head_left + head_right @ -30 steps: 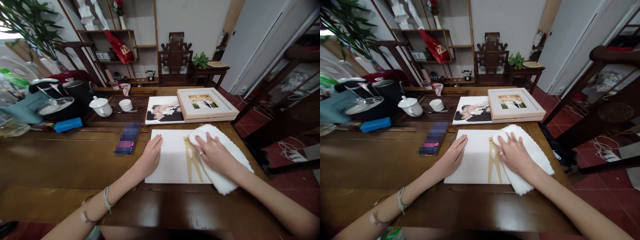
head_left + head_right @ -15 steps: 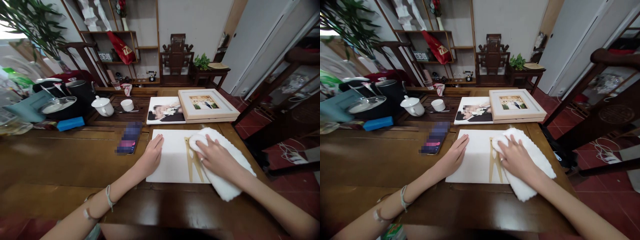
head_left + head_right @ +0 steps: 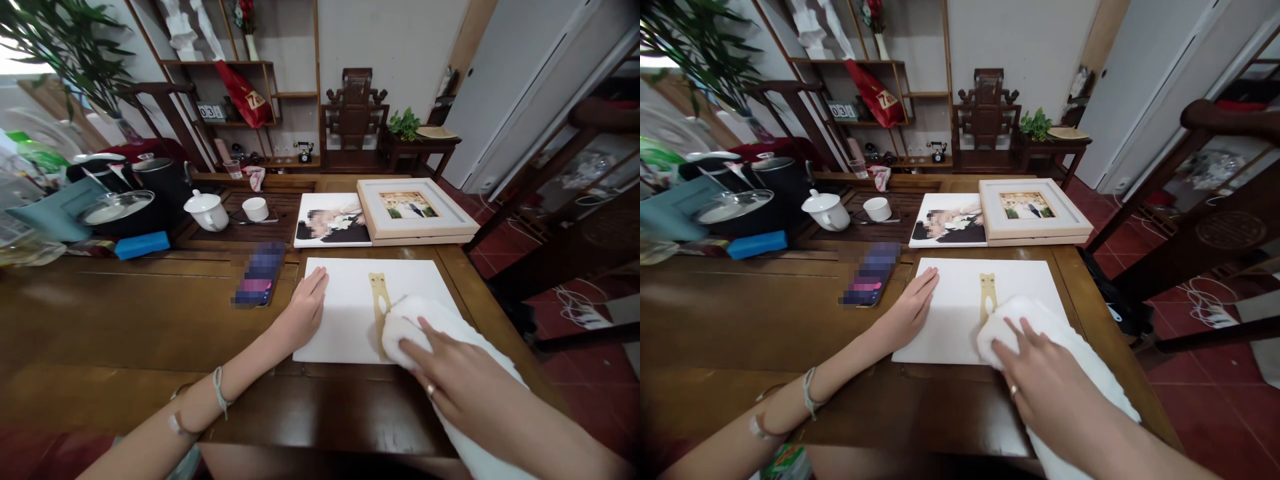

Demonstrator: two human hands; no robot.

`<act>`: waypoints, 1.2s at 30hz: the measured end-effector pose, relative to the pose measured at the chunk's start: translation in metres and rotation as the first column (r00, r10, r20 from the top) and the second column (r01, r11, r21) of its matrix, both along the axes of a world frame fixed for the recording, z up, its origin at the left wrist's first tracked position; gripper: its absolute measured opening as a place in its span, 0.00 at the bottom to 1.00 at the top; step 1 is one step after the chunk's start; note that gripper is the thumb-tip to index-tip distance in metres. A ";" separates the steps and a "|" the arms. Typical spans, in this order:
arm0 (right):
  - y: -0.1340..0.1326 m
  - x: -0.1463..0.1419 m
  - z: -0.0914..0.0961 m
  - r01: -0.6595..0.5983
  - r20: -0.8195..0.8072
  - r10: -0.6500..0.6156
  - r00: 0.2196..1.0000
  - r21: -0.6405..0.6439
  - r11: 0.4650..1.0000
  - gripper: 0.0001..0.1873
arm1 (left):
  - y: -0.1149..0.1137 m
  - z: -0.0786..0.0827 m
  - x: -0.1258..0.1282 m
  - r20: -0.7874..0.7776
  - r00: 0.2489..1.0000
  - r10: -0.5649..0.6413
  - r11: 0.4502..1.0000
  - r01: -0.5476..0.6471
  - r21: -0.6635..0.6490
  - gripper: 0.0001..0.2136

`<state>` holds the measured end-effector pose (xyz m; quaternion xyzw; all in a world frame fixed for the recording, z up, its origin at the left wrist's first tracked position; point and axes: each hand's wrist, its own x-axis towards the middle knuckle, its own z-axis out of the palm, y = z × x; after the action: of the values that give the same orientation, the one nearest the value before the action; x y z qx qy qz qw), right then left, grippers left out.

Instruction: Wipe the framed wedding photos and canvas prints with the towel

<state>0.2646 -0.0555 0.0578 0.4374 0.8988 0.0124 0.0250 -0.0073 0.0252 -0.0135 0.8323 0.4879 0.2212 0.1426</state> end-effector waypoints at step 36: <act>0.083 -0.035 -0.020 -0.029 -0.113 0.045 0.993 0.140 0.990 0.22 | 0.000 0.000 0.000 0.006 1.000 0.000 1.000 0.000 0.015 0.22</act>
<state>0.2295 0.0279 0.0375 0.4215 0.9036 0.0499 -0.0579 -0.0077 0.0252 -0.0138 0.8329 0.4855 0.2272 0.1376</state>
